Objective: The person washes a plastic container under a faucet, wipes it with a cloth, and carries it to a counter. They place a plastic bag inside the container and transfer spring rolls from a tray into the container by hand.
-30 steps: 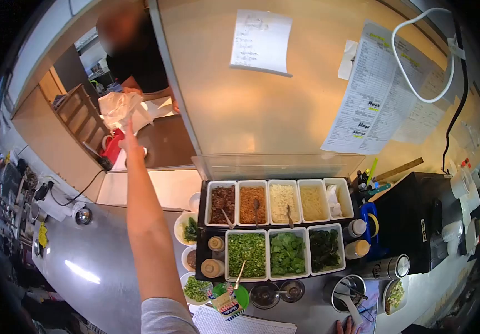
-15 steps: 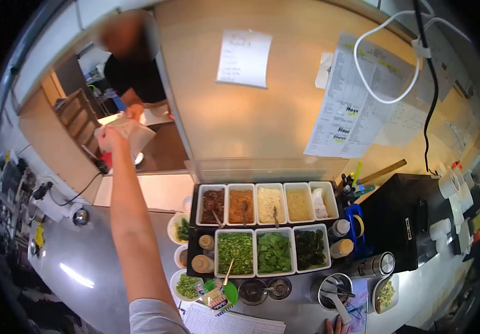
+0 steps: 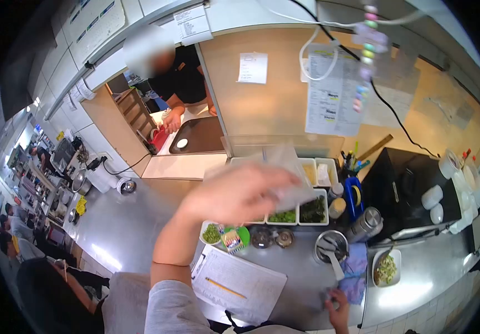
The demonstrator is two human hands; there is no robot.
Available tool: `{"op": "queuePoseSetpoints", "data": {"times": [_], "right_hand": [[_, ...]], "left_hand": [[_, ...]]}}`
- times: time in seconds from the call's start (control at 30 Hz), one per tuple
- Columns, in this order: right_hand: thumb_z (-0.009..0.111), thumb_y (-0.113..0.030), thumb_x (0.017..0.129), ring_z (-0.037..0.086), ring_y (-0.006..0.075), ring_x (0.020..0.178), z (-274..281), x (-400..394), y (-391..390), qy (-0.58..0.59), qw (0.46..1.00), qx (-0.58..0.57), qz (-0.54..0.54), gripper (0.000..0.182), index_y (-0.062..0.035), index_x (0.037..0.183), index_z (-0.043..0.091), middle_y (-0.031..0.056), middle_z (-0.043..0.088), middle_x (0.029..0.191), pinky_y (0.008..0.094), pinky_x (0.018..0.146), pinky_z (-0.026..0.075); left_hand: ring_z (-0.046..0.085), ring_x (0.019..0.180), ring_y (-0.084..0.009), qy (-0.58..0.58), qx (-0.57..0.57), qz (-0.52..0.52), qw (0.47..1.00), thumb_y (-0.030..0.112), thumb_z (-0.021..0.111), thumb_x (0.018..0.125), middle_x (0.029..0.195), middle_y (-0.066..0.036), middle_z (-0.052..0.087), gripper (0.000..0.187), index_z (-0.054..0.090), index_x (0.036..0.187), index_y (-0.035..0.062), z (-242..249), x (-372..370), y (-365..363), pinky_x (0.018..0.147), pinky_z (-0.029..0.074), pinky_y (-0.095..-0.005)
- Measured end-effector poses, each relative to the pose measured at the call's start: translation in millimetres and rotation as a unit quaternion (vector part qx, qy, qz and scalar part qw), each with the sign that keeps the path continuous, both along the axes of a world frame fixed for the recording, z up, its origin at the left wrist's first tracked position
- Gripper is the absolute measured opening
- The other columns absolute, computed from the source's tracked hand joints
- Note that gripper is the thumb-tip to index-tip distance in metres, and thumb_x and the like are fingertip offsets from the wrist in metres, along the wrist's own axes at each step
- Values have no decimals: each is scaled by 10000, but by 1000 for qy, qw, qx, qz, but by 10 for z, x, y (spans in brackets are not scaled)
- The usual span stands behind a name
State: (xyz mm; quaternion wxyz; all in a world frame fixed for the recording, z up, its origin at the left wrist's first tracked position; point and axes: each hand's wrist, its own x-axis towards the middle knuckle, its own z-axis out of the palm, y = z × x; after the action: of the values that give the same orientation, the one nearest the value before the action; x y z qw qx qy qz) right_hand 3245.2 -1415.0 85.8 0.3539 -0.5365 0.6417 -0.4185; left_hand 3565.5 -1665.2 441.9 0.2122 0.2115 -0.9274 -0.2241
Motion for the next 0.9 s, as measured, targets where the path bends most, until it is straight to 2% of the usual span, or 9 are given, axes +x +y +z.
{"op": "queuePoseSetpoints", "data": {"times": [0.07, 0.2, 0.3, 0.37, 0.47, 0.6, 0.73, 0.8, 0.9], "right_hand": [[690, -121, 732, 541, 258, 1075, 279, -165, 175, -105, 993, 45, -37, 307, -28, 1020, 639, 154, 590, 1093, 383, 901, 432], [646, -185, 772, 534, 211, 1041, 1099, -387, 429, -152, 979, -109, -76, 341, 19, 1041, 599, 124, 582, 1080, 319, 870, 424], [773, -406, 650, 462, 260, 1159, 1862, -338, 468, -179, 937, -275, -118, 755, 24, 1206, 499, 153, 462, 1259, 358, 917, 389], [807, -352, 616, 534, 278, 1068, 2254, -262, 467, -173, 923, -340, -48, 743, 22, 1188, 514, 162, 535, 1170, 343, 863, 426], [808, -252, 620, 625, 256, 822, 2537, -390, 755, -35, 968, -236, 78, 537, 36, 1030, 613, 153, 632, 918, 309, 700, 471], [764, -149, 651, 561, 185, 502, 2652, -296, 1254, -86, 951, -264, -136, 206, 25, 692, 663, 94, 599, 606, 267, 473, 400], [742, -110, 712, 553, 199, 514, 2757, -294, 1694, 44, 938, -304, -162, 137, -1, 747, 669, 87, 590, 636, 289, 460, 395], [708, -81, 772, 545, 234, 537, 2769, -189, 1854, 119, 934, -277, -193, 88, -32, 818, 651, 90, 558, 676, 329, 463, 409], [651, -135, 828, 541, 258, 587, 2535, 96, 2133, 192, 871, -290, -347, 101, -41, 827, 614, 87, 534, 701, 356, 500, 433]], "left_hand": [[584, 838, -348, -51, 79, -71, 993, 25, 474, 710, 1157, -212, 558, 146, 462, 853, -7, 120, -300, 454, 716, 479, -376], [574, 824, -353, -41, 144, -234, 961, 47, 467, 773, 1109, -204, 562, 267, 499, 1022, -46, 184, -797, 909, 708, 472, -383], [574, 825, -358, -55, 145, -325, 933, 45, 464, 789, 1009, -197, 574, 324, 490, 1095, -58, 100, -1221, 1114, 710, 467, -390], [576, 840, -364, -83, 174, -364, 911, 65, 480, 818, 908, -189, 570, 319, 483, 1112, -57, 95, -1512, 1311, 722, 464, -392], [574, 845, -368, -102, 224, -394, 886, 94, 493, 844, 910, -184, 576, 315, 488, 1125, -48, 143, -1835, 1573, 728, 462, -393], [582, 772, -358, -21, 219, -423, 879, 157, 550, 854, 835, -180, 579, 257, 510, 1029, -27, 391, -2004, 1726, 655, 441, -404], [635, 904, -292, -23, 144, -457, 877, 285, 767, 724, 1008, -148, 630, 622, 494, 1202, -5, 365, -2294, 1792, 776, 488, -346], [632, 968, -232, -194, 173, -488, 834, 302, 843, 626, 1103, -130, 628, 825, 448, 1286, 4, 191, -2564, 1693, 848, 477, -329], [636, 872, -131, -368, 154, -463, 791, 193, 857, 588, 901, -90, 689, 476, 663, 984, 12, -226, -2860, 1581, 818, 477, -289]]}}
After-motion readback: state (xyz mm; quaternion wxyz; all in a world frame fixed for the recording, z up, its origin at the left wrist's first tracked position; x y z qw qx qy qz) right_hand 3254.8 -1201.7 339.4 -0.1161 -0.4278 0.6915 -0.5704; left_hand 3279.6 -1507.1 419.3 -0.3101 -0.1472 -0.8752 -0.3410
